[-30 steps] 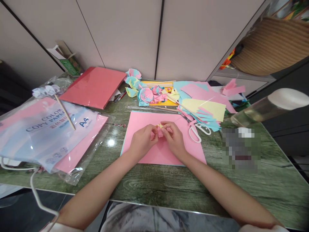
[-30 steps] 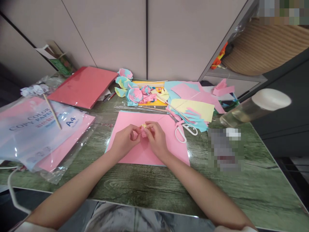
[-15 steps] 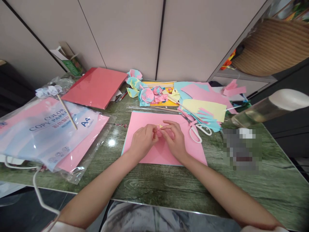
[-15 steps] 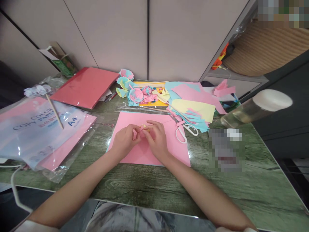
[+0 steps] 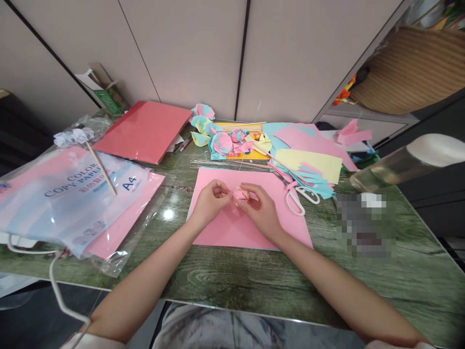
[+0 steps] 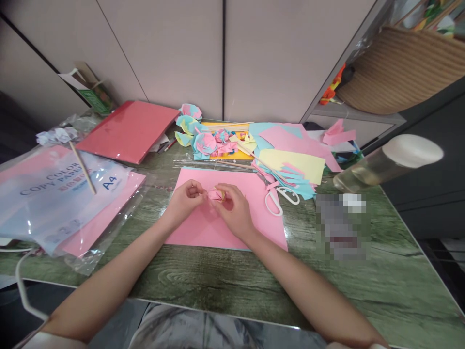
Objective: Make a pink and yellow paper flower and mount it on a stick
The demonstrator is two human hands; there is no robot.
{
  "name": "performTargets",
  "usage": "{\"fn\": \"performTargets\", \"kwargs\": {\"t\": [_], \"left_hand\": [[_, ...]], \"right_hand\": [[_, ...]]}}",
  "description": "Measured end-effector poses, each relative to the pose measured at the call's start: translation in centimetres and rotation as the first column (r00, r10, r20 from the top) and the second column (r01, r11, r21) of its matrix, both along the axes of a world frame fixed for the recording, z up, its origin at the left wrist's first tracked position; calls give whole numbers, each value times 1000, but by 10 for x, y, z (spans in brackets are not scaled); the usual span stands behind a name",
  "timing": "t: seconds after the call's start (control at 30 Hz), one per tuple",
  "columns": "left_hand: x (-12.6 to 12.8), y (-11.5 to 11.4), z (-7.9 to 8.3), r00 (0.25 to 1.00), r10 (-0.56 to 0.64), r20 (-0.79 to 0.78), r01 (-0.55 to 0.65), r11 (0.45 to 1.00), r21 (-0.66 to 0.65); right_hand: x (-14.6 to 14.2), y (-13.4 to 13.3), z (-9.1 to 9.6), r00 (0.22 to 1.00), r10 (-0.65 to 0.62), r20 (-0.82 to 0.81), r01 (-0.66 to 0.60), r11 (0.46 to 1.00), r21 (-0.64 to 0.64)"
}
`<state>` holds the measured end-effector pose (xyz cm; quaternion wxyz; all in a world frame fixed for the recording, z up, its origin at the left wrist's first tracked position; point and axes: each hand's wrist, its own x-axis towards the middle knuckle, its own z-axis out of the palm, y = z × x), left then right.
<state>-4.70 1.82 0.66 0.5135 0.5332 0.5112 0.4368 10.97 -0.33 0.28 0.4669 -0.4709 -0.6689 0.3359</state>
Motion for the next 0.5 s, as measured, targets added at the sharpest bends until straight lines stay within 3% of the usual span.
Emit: {"fn": "performTargets", "kwargs": {"t": [0.13, 0.33, 0.5], "left_hand": [[0, -4, 3, 991, 16, -131, -6, 998, 70], [4, -12, 9, 947, 91, -309, -33, 982, 185], [10, -16, 7, 914, 162, -372, -66, 964, 258]], "right_hand": [[0, -1, 1, 999, -25, 21, 25, 1000, -2], [0, -2, 2, 992, -68, 109, 57, 993, 108], [1, -3, 1, 985, -93, 148, 67, 983, 169]]}}
